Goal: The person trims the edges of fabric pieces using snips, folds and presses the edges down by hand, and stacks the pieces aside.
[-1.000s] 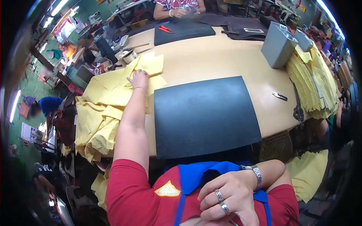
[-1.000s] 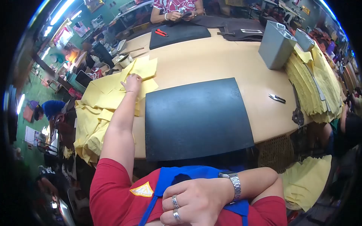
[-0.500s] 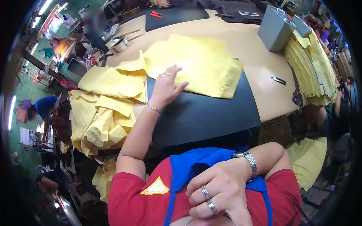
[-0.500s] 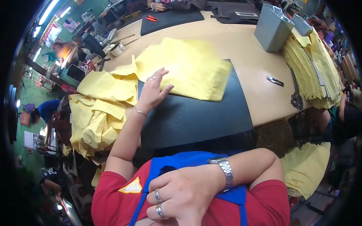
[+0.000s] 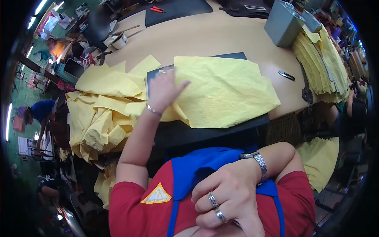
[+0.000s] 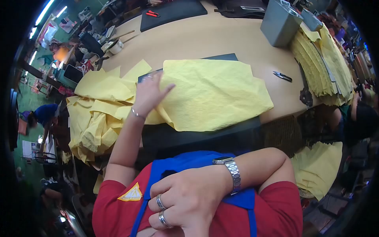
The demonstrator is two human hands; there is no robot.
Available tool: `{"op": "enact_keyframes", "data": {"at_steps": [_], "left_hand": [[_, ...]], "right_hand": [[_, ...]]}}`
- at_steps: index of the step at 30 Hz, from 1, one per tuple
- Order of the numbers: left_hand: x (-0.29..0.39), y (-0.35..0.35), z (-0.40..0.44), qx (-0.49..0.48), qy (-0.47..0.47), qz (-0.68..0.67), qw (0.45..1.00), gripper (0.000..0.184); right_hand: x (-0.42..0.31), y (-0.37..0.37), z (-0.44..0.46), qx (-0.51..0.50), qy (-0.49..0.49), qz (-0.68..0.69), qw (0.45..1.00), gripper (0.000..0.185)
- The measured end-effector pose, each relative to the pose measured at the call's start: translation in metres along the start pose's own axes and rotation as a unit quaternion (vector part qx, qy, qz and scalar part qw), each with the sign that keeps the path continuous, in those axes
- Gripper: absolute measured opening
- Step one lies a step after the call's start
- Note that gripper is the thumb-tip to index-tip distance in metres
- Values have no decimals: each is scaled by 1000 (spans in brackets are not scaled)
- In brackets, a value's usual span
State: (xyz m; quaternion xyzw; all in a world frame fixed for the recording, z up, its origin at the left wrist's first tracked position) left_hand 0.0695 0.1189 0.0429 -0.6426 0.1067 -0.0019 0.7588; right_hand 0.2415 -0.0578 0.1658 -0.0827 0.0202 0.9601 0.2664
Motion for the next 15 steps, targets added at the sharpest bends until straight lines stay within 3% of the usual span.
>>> {"op": "enact_keyframes", "data": {"at_steps": [1,3,4,5,7,9,10,12,13,15], "left_hand": [[-12,26,6,57,-42,67,995,60],[-14,41,6,29,-64,87,994,61],[-14,44,8,16,-75,96,992,62],[-13,47,8,11,-60,57,996,61],[-8,39,0,-6,-33,-20,999,62],[-7,25,-1,-119,-16,-113,986,56],[-7,15,-1,-172,-8,-158,972,53],[2,-1,-5,-172,95,-443,875,47],[6,-13,-8,-166,141,-571,792,44],[11,-43,2,-133,104,-672,721,38]], "right_hand": [[0,1,-1,2,-3,-13,1000,84],[-4,-2,0,-23,36,-7,999,56],[-10,-10,2,-50,78,14,996,28],[-12,-13,1,-62,100,19,993,19],[-14,-14,-2,-73,124,17,989,21],[-9,-8,-8,-46,74,-13,996,28],[-1,-1,-12,-21,18,-38,999,60],[0,-2,-14,-24,10,-24,999,61],[-8,-9,-13,-50,57,16,997,34],[-10,-14,-10,-80,106,57,989,32]]}}
Point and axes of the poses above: each hand's wrist, its own z-axis towards the middle knuckle, its own y-axis out of the palm, x = y × z, the point moved 2 cm from there along z, towards the middle knuckle, and after that the axes turned 15 degrees about z, right-handed, at the moved point
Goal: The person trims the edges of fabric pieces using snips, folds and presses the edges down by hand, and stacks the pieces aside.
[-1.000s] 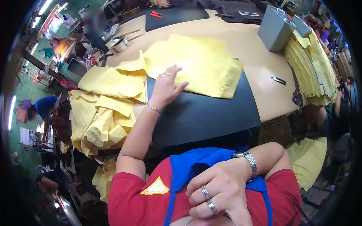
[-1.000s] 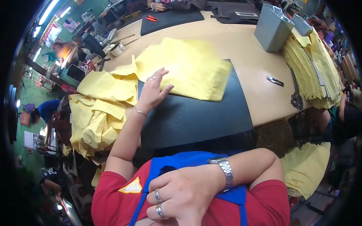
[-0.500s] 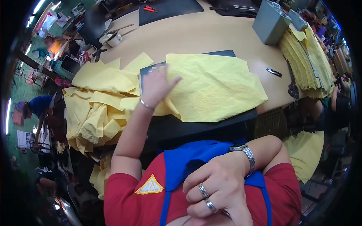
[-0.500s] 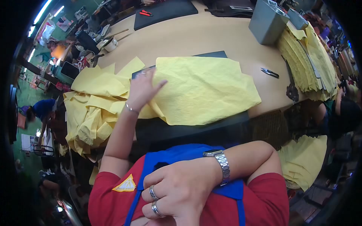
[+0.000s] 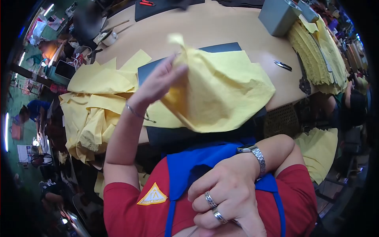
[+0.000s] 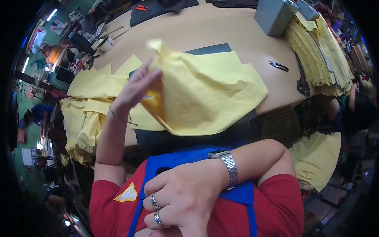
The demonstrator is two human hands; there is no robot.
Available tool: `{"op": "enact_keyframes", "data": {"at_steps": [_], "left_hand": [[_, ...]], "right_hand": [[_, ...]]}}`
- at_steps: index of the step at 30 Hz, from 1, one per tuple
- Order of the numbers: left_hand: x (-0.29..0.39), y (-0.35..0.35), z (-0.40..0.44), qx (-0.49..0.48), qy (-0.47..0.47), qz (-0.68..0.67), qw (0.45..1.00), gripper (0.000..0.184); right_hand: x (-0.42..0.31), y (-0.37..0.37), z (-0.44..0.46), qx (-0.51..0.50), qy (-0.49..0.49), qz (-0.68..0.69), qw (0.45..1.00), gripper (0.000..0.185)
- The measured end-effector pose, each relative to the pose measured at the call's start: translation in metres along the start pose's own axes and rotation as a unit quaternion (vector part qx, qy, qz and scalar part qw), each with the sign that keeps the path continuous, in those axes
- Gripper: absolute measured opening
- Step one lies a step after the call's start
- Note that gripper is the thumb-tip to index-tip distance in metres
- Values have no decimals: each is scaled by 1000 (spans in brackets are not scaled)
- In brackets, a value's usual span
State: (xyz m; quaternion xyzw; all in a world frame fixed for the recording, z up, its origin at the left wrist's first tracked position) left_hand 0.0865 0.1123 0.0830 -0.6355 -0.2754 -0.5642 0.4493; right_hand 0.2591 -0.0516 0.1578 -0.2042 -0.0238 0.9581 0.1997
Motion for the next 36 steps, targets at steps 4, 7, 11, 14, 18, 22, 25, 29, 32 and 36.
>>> {"op": "enact_keyframes", "data": {"at_steps": [4,7,11,14,18,22,25,29,32,36], "left_hand": [[-38,-61,43,168,1,47,985,41],[-104,-114,24,226,-190,150,944,51],[-117,-92,-27,184,-268,-169,930,58],[-105,-50,-50,230,-212,-311,897,58],[-78,16,-66,232,-124,-459,849,55],[-87,53,-76,179,-278,-326,886,46],[-82,39,-62,236,-183,-265,917,40],[-84,-1,-63,319,-147,-311,883,38],[-84,-12,-77,318,-122,-255,905,38],[-76,-70,-118,343,96,-308,882,42]], "right_hand": [[5,7,6,65,-60,-63,994,63],[3,10,4,113,-93,-115,983,94],[13,10,-6,118,-118,-137,976,77],[2,-4,-3,67,44,-19,997,19],[9,0,-1,82,20,-46,995,19],[7,2,-1,87,42,-56,994,19],[19,10,0,116,-85,-101,984,60],[11,7,4,109,-109,-104,982,80],[8,3,-9,26,-63,-61,996,26],[14,14,4,147,-138,-126,971,95]]}}
Point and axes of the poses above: each hand's wrist, its own z-axis towards the middle knuckle, its own y-axis out of the palm, x = y × z, the point moved 2 cm from there along z, towards the middle knuckle, and after that the axes turned 15 degrees about z, right-handed, at the moved point
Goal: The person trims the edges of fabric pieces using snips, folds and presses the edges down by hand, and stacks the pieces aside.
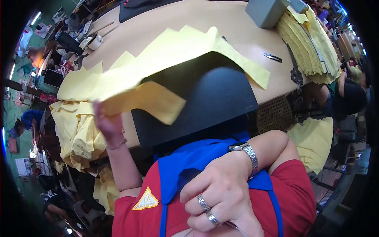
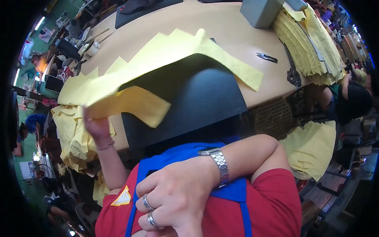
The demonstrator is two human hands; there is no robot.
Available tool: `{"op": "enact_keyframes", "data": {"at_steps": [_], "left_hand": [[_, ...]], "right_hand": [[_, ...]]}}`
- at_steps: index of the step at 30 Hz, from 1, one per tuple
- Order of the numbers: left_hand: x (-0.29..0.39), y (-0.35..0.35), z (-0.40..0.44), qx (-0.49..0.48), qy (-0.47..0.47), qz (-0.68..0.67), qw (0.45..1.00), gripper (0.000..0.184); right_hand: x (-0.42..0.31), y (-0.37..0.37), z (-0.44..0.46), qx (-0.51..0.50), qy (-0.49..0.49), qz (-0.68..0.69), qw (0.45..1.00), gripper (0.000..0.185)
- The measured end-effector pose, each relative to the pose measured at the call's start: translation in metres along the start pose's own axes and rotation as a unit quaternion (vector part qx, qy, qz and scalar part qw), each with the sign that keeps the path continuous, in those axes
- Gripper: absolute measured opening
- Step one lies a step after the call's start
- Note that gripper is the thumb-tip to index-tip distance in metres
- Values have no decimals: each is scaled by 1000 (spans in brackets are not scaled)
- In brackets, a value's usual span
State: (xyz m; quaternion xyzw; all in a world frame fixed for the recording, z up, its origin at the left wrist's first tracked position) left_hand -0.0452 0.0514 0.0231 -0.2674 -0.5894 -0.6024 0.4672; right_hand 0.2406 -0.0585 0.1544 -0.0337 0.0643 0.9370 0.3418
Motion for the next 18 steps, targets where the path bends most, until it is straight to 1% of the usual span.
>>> {"op": "enact_keyframes", "data": {"at_steps": [2,4,6,7,9,11,13,15,16,18], "left_hand": [[57,27,-14,25,101,-27,994,40],[106,51,-24,50,183,-11,982,40],[138,64,-20,67,235,24,969,39],[147,69,-11,74,247,42,965,39],[146,82,17,84,230,88,966,39],[130,100,52,81,192,117,971,39],[109,121,85,66,148,131,978,38],[89,146,113,43,106,135,984,38],[80,162,128,27,85,135,987,38],[66,200,160,-5,54,119,991,38]], "right_hand": [[0,-1,0,-4,1,3,1000,95],[-3,-3,0,-9,15,13,1000,96],[-3,-3,-3,-6,4,8,1000,96],[1,-1,-6,0,-19,-4,1000,96],[0,-6,-7,-37,1,22,999,74],[-10,-22,-5,-124,83,93,984,33],[-5,-14,0,-52,21,23,998,74],[-4,-8,0,-13,-4,-13,1000,97],[-5,-6,-1,-11,4,-12,1000,97],[-5,-6,0,-18,15,-11,1000,90]]}}
Point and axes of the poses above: each hand's wrist, its own z-axis towards the middle knuckle, its own y-axis out of the palm, x = y × z, the point moved 2 cm from there along z, towards the middle knuckle, and after that the axes turned 15 degrees about z, right-handed, at the moved point
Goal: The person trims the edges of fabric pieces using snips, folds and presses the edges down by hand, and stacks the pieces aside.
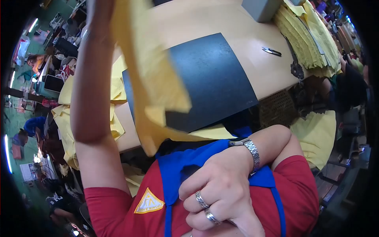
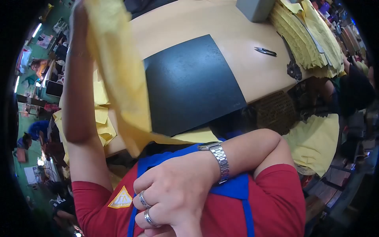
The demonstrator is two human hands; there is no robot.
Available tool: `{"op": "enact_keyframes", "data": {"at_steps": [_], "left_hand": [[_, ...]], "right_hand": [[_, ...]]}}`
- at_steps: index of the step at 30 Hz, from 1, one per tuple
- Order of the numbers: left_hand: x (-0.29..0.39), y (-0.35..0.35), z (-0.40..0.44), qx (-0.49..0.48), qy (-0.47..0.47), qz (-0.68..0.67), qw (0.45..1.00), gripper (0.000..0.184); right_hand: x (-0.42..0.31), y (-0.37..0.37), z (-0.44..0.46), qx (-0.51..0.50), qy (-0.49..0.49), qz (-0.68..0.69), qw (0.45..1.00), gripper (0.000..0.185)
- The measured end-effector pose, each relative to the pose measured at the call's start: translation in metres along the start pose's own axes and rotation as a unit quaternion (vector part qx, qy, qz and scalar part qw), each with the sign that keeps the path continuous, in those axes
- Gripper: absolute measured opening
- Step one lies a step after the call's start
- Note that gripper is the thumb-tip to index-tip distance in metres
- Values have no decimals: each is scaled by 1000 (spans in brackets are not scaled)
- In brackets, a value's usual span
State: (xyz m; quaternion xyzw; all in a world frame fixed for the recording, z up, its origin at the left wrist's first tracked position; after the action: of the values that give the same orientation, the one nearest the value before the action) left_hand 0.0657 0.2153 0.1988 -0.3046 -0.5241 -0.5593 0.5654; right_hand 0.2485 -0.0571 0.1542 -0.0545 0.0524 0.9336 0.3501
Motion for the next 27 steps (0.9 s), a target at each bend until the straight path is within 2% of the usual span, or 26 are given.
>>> {"op": "enact_keyframes", "data": {"at_steps": [3,6,8,9,10,11,12,14,15,16,17,18,21,24,27], "left_hand": [[11,31,26,-19,14,-39,999,37],[35,15,27,19,61,-49,997,37],[38,-13,10,72,73,-32,994,37],[32,-33,-4,106,71,-16,992,37],[11,-55,-25,119,51,14,991,37],[-16,-76,-50,132,26,36,990,37],[-50,-94,-77,92,33,67,993,37],[-107,-125,-136,91,-143,35,985,40],[-124,-134,-161,111,-180,47,976,38],[-130,-141,-184,70,-229,13,971,37],[-132,-141,-202,69,-238,44,968,37],[-137,-139,-214,50,-244,8,969,39],[-135,-135,-228,52,-301,-36,952,47],[-138,-132,-220,6,-349,-9,937,50],[-146,-130,-210,-44,-352,55,934,44]], "right_hand": [[3,-19,7,-67,1,-12,998,63],[-4,-94,7,-190,8,-49,981,34],[-19,-156,-4,-150,91,-267,948,34],[-30,-197,-20,-63,164,-455,873,39],[-44,-240,-40,28,229,-618,751,44],[-53,-283,-62,11,292,-665,687,46],[-64,-328,-90,-5,352,-706,615,48],[-96,-411,-179,-62,442,-785,430,52],[-109,-421,-199,-39,515,-749,415,52],[-122,-430,-219,-17,583,-711,392,53],[-125,-423,-217,0,577,-709,405,49],[-126,-417,-213,17,570,-708,418,46],[-118,-403,-194,-38,597,-712,367,38],[-112,-403,-197,-39,561,-733,383,34],[-106,-426,-200,36,572,-746,340,33]]}}
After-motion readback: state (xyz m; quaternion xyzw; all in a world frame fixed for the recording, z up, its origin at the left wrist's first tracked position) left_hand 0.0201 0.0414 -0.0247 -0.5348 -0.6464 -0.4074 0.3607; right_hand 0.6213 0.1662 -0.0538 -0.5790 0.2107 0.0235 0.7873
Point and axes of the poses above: each hand's wrist, its own z-axis towards the middle knuckle, its own y-axis out of the palm, x = y × z, the point moved 2 cm from there along z, towards the middle knuckle, and after that the axes turned 15 degrees about z, right-handed, at the moved point
